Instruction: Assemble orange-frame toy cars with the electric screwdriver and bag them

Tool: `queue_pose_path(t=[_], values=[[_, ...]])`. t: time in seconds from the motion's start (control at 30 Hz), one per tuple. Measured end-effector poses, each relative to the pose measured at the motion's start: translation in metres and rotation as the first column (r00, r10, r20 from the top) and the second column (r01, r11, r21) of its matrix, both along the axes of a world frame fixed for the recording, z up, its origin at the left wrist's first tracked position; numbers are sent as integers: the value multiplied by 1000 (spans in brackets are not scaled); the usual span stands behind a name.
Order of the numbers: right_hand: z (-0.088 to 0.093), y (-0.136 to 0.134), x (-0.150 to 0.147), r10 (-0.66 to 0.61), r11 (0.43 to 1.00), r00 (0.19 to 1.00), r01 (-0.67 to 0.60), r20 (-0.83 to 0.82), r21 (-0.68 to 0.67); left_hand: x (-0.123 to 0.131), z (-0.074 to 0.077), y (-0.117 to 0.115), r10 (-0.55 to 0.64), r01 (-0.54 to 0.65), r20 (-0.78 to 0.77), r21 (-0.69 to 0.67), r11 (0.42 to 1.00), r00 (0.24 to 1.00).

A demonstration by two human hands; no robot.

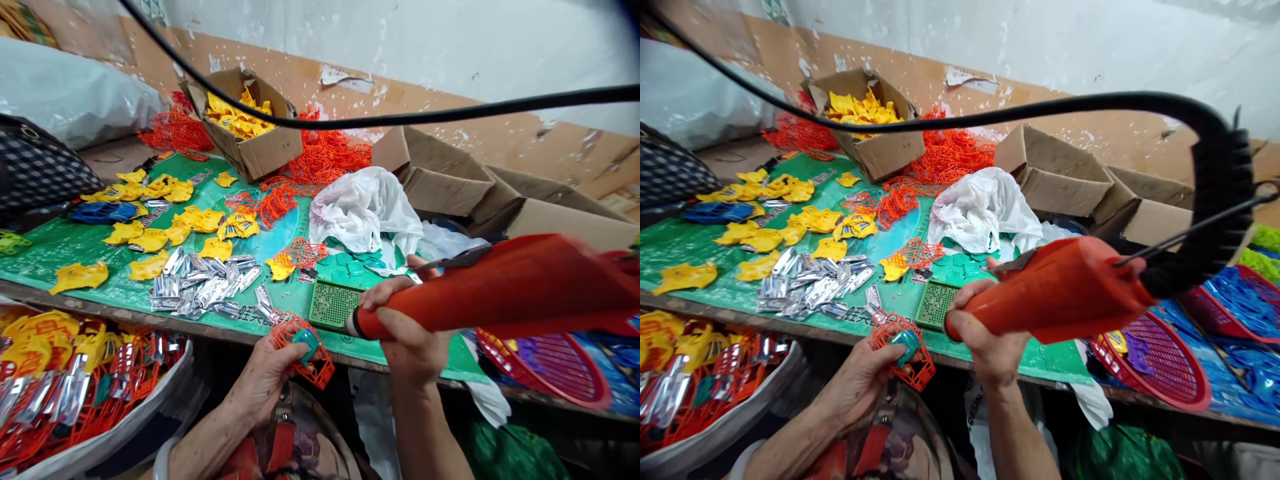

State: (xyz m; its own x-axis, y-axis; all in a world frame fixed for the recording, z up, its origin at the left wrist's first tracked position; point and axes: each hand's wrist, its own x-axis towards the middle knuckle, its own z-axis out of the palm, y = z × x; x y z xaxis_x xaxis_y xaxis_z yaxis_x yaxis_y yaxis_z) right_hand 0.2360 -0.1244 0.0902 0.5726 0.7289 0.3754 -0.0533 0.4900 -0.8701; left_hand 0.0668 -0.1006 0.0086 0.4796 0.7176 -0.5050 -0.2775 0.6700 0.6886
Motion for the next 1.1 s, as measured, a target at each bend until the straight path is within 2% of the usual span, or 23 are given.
queue_pose_path(t=[0.1,0.2,0.37,0.63,1.1], values=[[-1,14,19,-165,986,986,165,17,2,0,-1,0,-5,5,-21,-8,1000,1000],[-12,26,32,-227,973,972,229,63,-24,1,-1,-2,-46,46,-5,-4,999,999],[-29,36,37,-257,964,963,261,74,-44,1,0,-2,-79,79,-5,-5,997,997],[-42,39,40,-250,961,965,257,81,-100,2,-1,-2,-93,93,-1,-1,996,996],[-42,40,35,-275,956,956,283,106,-74,3,-1,-2,-62,61,-33,-9,998,998]])
